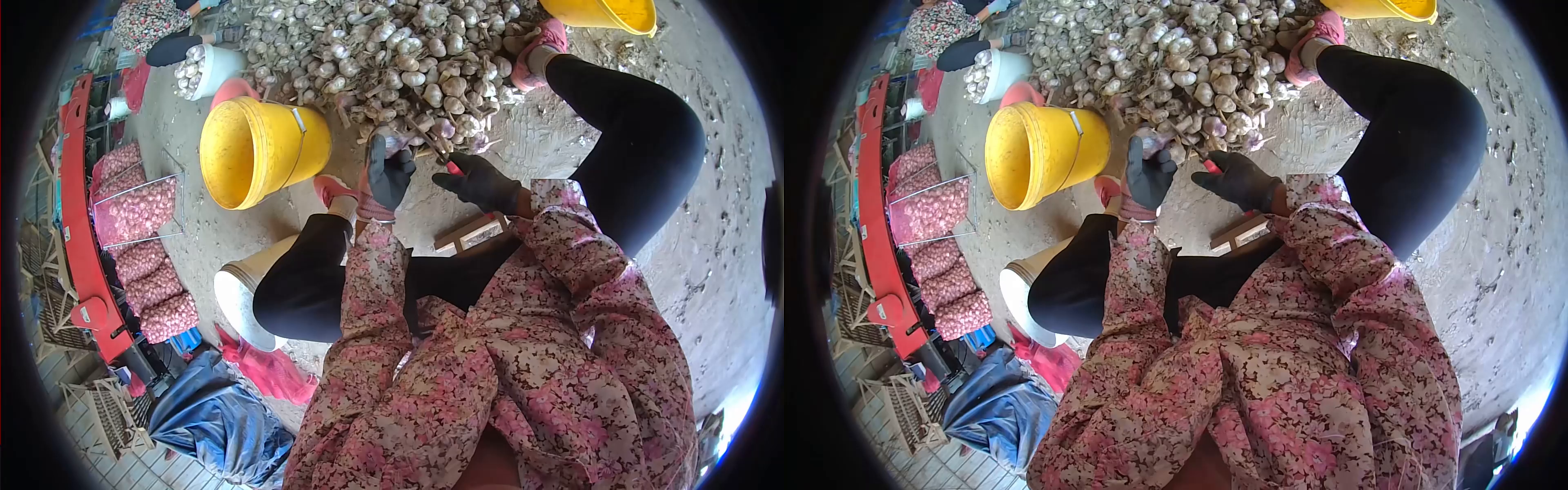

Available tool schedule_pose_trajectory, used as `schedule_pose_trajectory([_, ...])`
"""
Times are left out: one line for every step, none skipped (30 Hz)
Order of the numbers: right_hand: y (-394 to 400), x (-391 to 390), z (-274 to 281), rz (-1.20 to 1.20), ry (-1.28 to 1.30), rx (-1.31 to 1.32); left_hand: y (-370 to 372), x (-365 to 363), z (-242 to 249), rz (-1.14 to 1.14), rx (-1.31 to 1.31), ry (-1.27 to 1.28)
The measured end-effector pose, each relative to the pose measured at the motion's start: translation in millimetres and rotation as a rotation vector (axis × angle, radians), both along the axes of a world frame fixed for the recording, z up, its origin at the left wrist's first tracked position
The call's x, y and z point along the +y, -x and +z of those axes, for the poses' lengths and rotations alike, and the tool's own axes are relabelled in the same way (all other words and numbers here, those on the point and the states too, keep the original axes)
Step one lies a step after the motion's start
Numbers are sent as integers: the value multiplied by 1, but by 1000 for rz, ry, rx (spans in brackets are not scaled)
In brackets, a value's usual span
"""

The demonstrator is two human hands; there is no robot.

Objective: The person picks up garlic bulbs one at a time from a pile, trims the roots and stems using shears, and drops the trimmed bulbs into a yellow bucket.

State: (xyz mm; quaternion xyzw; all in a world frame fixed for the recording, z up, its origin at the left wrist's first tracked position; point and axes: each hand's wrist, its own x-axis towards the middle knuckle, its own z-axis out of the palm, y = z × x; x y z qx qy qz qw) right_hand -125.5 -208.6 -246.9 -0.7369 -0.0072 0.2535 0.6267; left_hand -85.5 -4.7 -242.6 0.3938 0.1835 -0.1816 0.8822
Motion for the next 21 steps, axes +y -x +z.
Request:
schedule_pose_trajectory([2, 3, 6, -17, -44, 146, 1, 2, 1, -1, -2, 4])
schedule_pose_trajectory([2, 4, 12, -34, -87, 288, 1, 4, 1, 1, -17, 131])
schedule_pose_trajectory([4, 8, 6, -32, -85, 280, -3, 7, 4, 4, -33, 256])
schedule_pose_trajectory([5, 14, -5, -146, -177, 403, -10, 15, 4, 4, -41, 256])
schedule_pose_trajectory([5, 18, -16, -260, -269, 528, -18, 25, 5, 103, -203, 307])
schedule_pose_trajectory([3, 19, -18, -360, -361, 618, -27, 37, 5, 203, -360, 356])
schedule_pose_trajectory([0, 18, -20, -362, -360, 623, -33, 51, 28, 318, -283, 587])
schedule_pose_trajectory([-2, 15, -22, -457, -427, 667, -39, 66, 52, 433, -197, 816])
schedule_pose_trajectory([-5, 12, -25, -551, -492, 710, -51, 79, 52, 437, -189, 815])
schedule_pose_trajectory([-8, 11, -31, -559, -503, 682, -66, 90, 52, 401, -339, 713])
schedule_pose_trajectory([-11, 13, -36, -558, -500, 689, -79, 95, 47, 362, -488, 606])
schedule_pose_trajectory([-15, 16, -38, -583, -508, 683, -95, 79, 39, 609, -213, 131])
schedule_pose_trajectory([-20, 19, -40, -610, -517, 675, -114, 84, -3, 320, -237, -8])
schedule_pose_trajectory([-26, 22, -39, -637, -527, 715, -126, 70, -22, 145, -116, -188])
schedule_pose_trajectory([-30, 24, -38, -644, -526, 723, -133, 28, -14, 142, -3, -452])
schedule_pose_trajectory([-33, 24, -36, -655, -538, 737, -143, -6, -5, 133, 111, -715])
schedule_pose_trajectory([-36, 22, -34, -666, -550, 749, -166, -7, -45, 49, 75, -825])
schedule_pose_trajectory([-39, 19, -31, -655, -530, 749, -187, -14, -74, -144, -93, -1263])
schedule_pose_trajectory([-40, 15, -34, -666, -528, 755, -199, -24, -94, -269, -121, -1426])
schedule_pose_trajectory([-40, 12, -38, -661, -516, 740, -211, -36, -112, -390, -156, -1589])
schedule_pose_trajectory([-40, 9, -42, -655, -506, 722, -216, -58, -94, -549, -100, -1849])
